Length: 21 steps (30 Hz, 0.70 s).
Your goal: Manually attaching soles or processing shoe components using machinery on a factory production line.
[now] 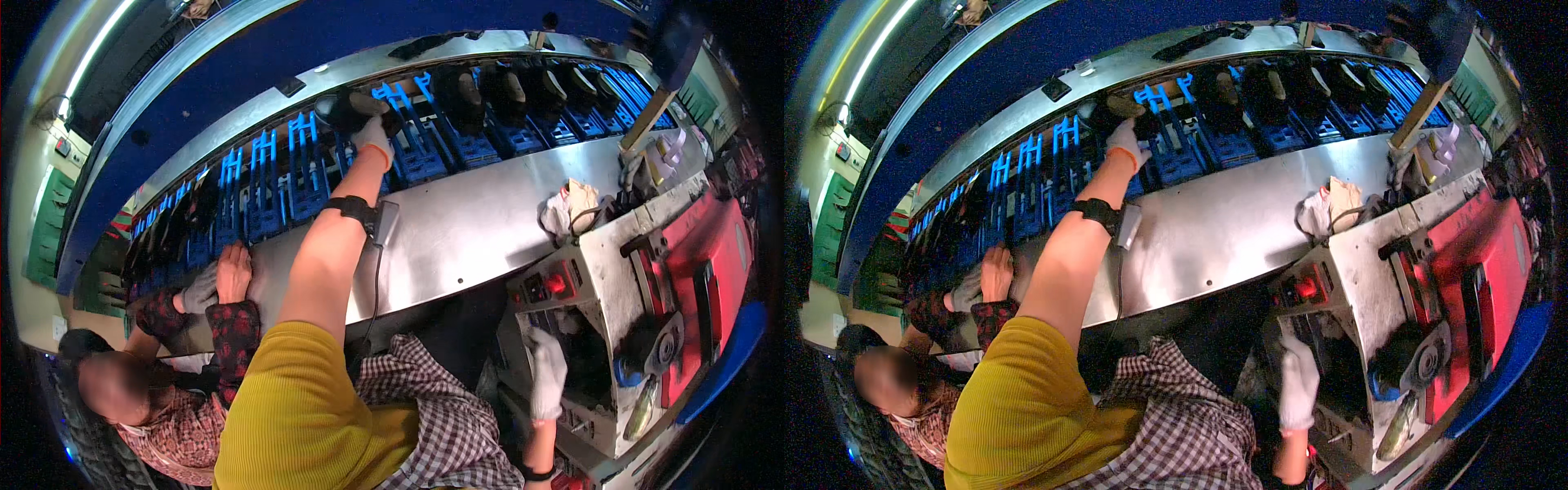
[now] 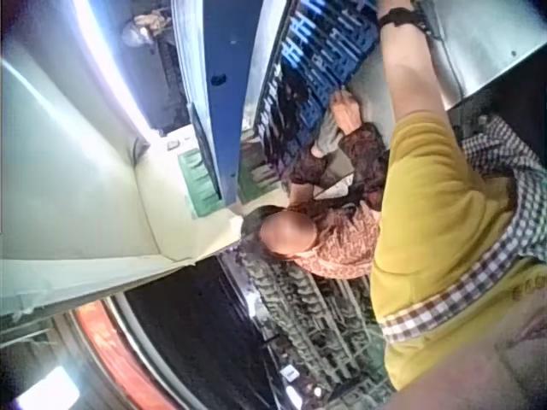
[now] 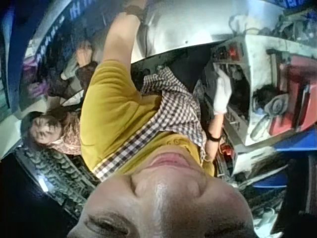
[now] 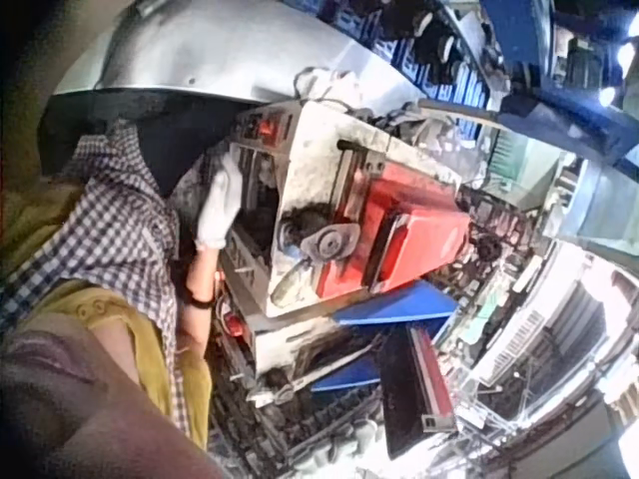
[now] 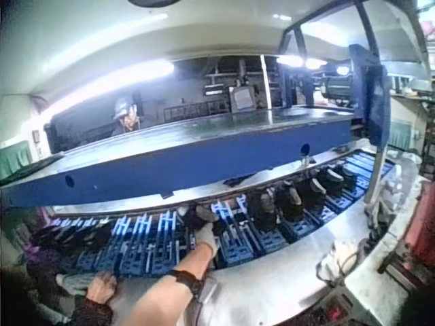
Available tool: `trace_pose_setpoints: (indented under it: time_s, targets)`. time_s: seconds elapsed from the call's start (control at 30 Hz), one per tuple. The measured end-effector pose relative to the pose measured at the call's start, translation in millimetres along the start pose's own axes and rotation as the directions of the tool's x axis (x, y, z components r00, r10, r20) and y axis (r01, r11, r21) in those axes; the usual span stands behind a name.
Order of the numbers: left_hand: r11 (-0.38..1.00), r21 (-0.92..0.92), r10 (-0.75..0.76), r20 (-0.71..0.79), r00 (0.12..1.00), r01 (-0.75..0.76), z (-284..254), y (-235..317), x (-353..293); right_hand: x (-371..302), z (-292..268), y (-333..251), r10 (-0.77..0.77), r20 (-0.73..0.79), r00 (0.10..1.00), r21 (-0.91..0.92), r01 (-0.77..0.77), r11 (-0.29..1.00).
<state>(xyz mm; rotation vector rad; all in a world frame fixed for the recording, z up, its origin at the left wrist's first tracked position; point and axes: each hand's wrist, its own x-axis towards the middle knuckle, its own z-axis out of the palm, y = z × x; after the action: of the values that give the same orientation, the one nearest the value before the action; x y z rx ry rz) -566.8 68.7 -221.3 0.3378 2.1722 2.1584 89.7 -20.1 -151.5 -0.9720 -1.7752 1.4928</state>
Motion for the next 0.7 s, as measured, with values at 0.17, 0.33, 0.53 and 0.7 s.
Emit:
trace_pose_setpoints:
  time_s: [0.17,0.33,0.53,0.7]
  targets:
    - [0.667,-0.238,-0.735,-0.048,0.677,0.707,110.3,49.0,-89.4,-66.8,-55.5,48.1,0.253,-0.391,0.885,-0.171,-0.340,0.925]
    - [0.751,-0.194,-0.659,-0.183,0.729,0.631,94.3,58.3,-33.7,-69.0,-54.7,74.8,0.418,-0.436,0.797,-0.093,-0.503,0.859]
    - [0.810,-0.031,-0.574,-0.252,0.779,0.586,105.9,42.4,-6.7,-51.1,-27.1,108.3,0.432,-0.314,0.846,-0.010,-0.458,0.889]
    - [0.672,-0.266,-0.731,-0.087,0.677,0.692,79.4,64.0,-50.4,-40.9,-17.6,80.2,0.399,-0.266,0.878,0.087,-0.390,0.917]
